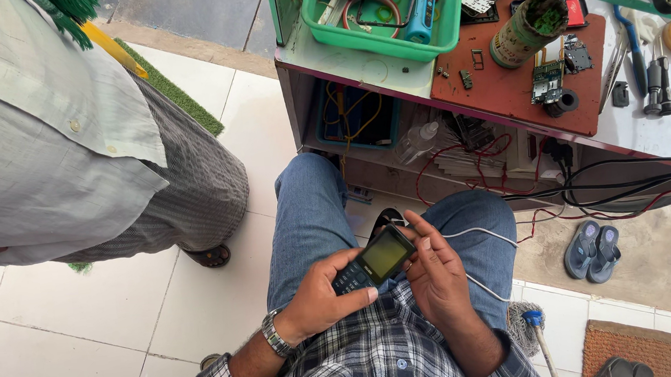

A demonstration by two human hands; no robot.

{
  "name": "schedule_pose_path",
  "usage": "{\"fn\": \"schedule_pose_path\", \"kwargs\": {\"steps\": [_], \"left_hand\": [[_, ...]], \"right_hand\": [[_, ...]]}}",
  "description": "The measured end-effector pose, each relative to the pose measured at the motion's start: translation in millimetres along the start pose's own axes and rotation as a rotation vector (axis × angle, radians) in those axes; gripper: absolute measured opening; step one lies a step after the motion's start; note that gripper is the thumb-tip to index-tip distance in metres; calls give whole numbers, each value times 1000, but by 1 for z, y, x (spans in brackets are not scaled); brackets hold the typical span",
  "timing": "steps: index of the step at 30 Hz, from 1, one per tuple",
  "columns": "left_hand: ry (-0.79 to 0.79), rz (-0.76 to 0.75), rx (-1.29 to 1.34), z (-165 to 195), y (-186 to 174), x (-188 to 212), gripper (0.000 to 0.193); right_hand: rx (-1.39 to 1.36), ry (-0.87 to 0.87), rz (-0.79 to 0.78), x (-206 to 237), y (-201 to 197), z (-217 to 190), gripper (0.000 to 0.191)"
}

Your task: The person sits at a repair counter and uses a blue pry tool to work on a disassembled phone with an exposed flex cable. They then press keys on a feature phone to test it, pry open the back of a smartphone, hold the exposed battery compartment, and connect a charging cable to test the device.

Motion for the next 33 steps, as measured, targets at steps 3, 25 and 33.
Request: {"fn": "schedule_pose_path", "kwargs": {"steps": [3, 25, 33], "left_hand": [[-169, 26, 124, -6, -1, 0, 35], [195, 104, 133, 35, -17, 2, 52], [192, 71, 160, 29, -17, 3, 59]], "right_hand": [[4, 28, -70, -2, 16, -1, 51], [170, 35, -240, 13, 14, 15, 35], [193, 28, -256, 10, 14, 17, 33]]}}
Point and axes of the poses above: each hand's wrist, its own x-axis away from the middle knuckle, its own y-axis out of the palm, z = x × y, the point moved 8 cm from there along -x, towards the middle knuckle, and after that the axes turned 1 degree about -z, right-handed, at the moved point
